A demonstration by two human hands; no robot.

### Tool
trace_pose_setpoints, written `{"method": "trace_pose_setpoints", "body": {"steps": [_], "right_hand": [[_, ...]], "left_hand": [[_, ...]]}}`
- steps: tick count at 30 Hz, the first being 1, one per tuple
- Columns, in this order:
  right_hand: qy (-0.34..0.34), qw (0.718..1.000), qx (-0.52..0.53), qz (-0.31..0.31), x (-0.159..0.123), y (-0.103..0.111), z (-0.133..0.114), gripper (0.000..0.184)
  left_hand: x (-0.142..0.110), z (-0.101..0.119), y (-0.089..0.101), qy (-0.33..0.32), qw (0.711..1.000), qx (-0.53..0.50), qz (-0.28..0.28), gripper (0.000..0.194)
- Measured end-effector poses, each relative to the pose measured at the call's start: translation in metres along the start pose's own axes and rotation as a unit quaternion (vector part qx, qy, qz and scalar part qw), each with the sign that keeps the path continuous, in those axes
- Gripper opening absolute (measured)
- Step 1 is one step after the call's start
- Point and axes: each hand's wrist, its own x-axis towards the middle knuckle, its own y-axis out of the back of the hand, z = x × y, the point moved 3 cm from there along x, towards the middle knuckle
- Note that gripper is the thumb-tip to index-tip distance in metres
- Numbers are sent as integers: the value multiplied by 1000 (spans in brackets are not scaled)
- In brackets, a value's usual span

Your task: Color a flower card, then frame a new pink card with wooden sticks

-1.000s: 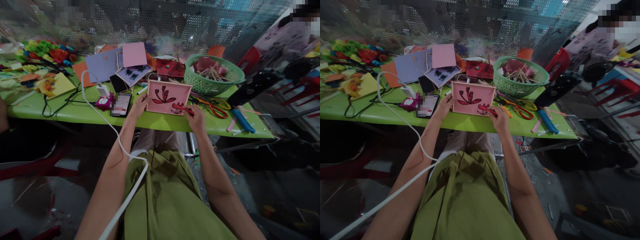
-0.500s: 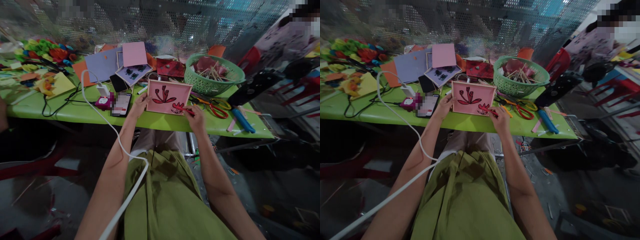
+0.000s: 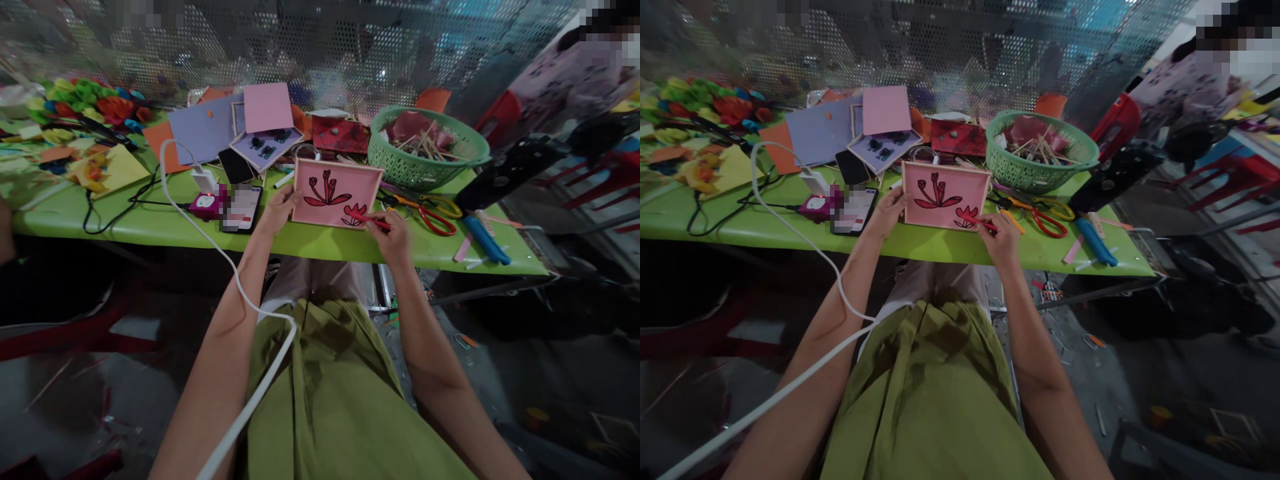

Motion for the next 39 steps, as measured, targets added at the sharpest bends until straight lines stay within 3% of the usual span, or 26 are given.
{"method": "trace_pose_setpoints", "body": {"steps": [16, 39], "right_hand": [[-36, 999, -2, 9, -1, 2, -3, 11], [-37, 999, -15, 22, 0, 4, -2, 12]], "left_hand": [[0, 1, 0, -7, 1000, 3, 3, 45], [-1, 5, 0, 5, 1000, 9, 7, 45]]}}
